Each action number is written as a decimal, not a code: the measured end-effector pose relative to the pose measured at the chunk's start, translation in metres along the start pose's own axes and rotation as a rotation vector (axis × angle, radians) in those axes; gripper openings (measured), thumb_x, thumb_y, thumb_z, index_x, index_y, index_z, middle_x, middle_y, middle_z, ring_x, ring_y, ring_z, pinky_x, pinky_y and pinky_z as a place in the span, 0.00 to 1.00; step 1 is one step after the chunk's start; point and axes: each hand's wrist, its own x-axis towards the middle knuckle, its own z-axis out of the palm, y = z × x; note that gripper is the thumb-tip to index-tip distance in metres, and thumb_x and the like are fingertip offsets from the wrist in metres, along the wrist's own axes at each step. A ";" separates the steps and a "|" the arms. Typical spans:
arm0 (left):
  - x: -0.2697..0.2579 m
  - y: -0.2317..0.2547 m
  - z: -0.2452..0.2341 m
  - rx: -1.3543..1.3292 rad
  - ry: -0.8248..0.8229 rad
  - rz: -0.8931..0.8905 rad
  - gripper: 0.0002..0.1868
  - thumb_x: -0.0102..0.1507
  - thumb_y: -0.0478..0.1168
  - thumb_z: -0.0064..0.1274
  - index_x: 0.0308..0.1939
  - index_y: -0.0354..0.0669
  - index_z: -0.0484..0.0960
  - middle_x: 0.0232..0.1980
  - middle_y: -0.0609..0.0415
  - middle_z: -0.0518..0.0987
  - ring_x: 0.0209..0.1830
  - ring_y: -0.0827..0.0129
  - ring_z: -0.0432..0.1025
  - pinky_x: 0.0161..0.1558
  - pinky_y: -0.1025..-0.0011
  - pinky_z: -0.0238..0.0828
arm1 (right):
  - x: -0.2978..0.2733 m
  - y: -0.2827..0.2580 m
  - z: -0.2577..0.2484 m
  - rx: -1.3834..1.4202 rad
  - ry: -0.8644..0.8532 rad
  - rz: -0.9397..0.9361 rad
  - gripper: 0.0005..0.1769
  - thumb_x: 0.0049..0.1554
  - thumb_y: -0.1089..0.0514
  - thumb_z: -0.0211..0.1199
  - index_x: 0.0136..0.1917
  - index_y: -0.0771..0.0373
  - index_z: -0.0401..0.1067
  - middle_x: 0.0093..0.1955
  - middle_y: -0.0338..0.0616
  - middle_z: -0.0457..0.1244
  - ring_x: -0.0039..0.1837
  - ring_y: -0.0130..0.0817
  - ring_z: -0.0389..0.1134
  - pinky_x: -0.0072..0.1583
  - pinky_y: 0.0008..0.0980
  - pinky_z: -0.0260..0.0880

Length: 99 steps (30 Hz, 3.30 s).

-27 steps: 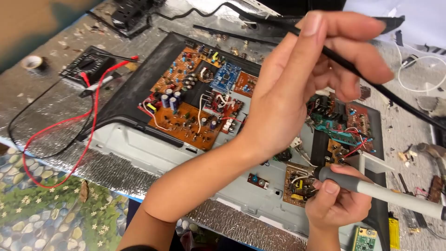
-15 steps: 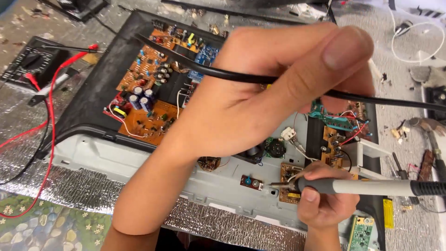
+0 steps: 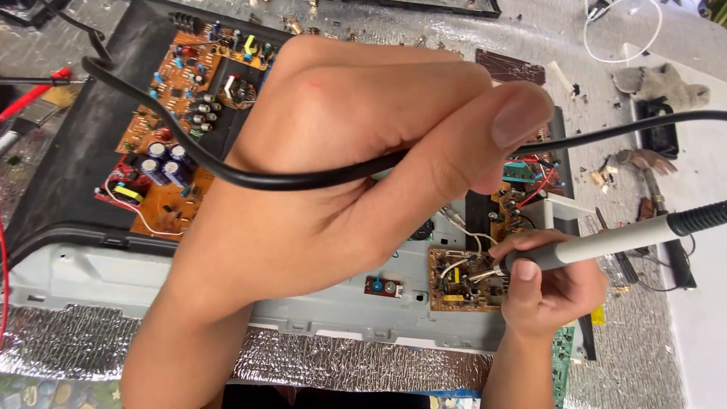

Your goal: Soldering wires and components onto a television circuit board using a soldering iron.

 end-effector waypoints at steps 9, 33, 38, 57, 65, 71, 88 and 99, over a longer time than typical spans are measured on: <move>-0.004 0.002 -0.003 0.075 -0.022 0.039 0.22 0.75 0.47 0.32 0.43 0.37 0.78 0.44 0.53 0.78 0.36 0.69 0.70 0.42 0.72 0.67 | 0.004 0.000 -0.003 -0.045 0.066 -0.076 0.19 0.64 0.55 0.61 0.53 0.75 0.60 0.46 0.60 0.63 0.37 0.48 0.71 0.39 0.36 0.70; 0.004 0.002 0.002 0.303 -0.095 0.117 0.21 0.75 0.42 0.32 0.36 0.34 0.76 0.36 0.52 0.75 0.31 0.65 0.68 0.38 0.69 0.62 | 0.006 0.000 -0.007 0.011 0.042 -0.032 0.20 0.62 0.55 0.63 0.52 0.78 0.65 0.45 0.62 0.65 0.40 0.47 0.73 0.41 0.34 0.73; -0.006 -0.001 -0.005 0.354 -0.108 0.162 0.21 0.75 0.41 0.32 0.35 0.34 0.75 0.34 0.51 0.74 0.30 0.65 0.67 0.37 0.68 0.62 | 0.032 -0.011 -0.009 -0.179 -0.046 -0.029 0.17 0.62 0.55 0.68 0.51 0.74 0.72 0.48 0.57 0.69 0.51 0.44 0.72 0.52 0.35 0.70; 0.000 -0.012 -0.010 0.562 -0.164 0.285 0.22 0.75 0.36 0.31 0.29 0.32 0.73 0.27 0.51 0.72 0.25 0.62 0.65 0.33 0.66 0.58 | 0.135 -0.068 -0.031 -0.402 -0.391 0.199 0.06 0.72 0.69 0.69 0.59 0.74 0.73 0.46 0.48 0.67 0.44 0.32 0.71 0.48 0.26 0.69; 0.005 -0.031 -0.003 0.575 -0.173 0.255 0.21 0.74 0.37 0.32 0.29 0.35 0.73 0.26 0.53 0.70 0.23 0.63 0.65 0.31 0.66 0.58 | 0.140 -0.039 -0.015 -0.466 -0.392 0.218 0.10 0.66 0.64 0.72 0.53 0.68 0.71 0.44 0.47 0.71 0.40 0.31 0.73 0.43 0.28 0.72; 0.007 -0.039 -0.001 0.596 -0.175 0.197 0.21 0.73 0.38 0.33 0.29 0.35 0.76 0.24 0.53 0.70 0.22 0.65 0.66 0.29 0.68 0.58 | 0.142 -0.018 -0.009 -0.613 -0.440 0.223 0.10 0.66 0.54 0.71 0.46 0.62 0.79 0.36 0.42 0.71 0.36 0.30 0.71 0.43 0.31 0.67; 0.008 -0.044 0.000 0.595 -0.183 0.186 0.22 0.74 0.37 0.34 0.26 0.34 0.74 0.24 0.53 0.72 0.21 0.66 0.66 0.29 0.69 0.57 | 0.147 -0.012 0.005 -0.518 -0.467 0.337 0.03 0.63 0.59 0.67 0.50 0.57 0.79 0.36 0.42 0.72 0.38 0.28 0.74 0.44 0.28 0.71; 0.006 -0.044 0.000 0.607 -0.184 0.197 0.21 0.74 0.37 0.35 0.27 0.36 0.71 0.24 0.53 0.68 0.22 0.65 0.63 0.29 0.68 0.54 | 0.147 -0.007 0.003 -0.602 -0.471 0.372 0.07 0.63 0.55 0.69 0.46 0.60 0.79 0.37 0.44 0.72 0.40 0.32 0.73 0.43 0.35 0.68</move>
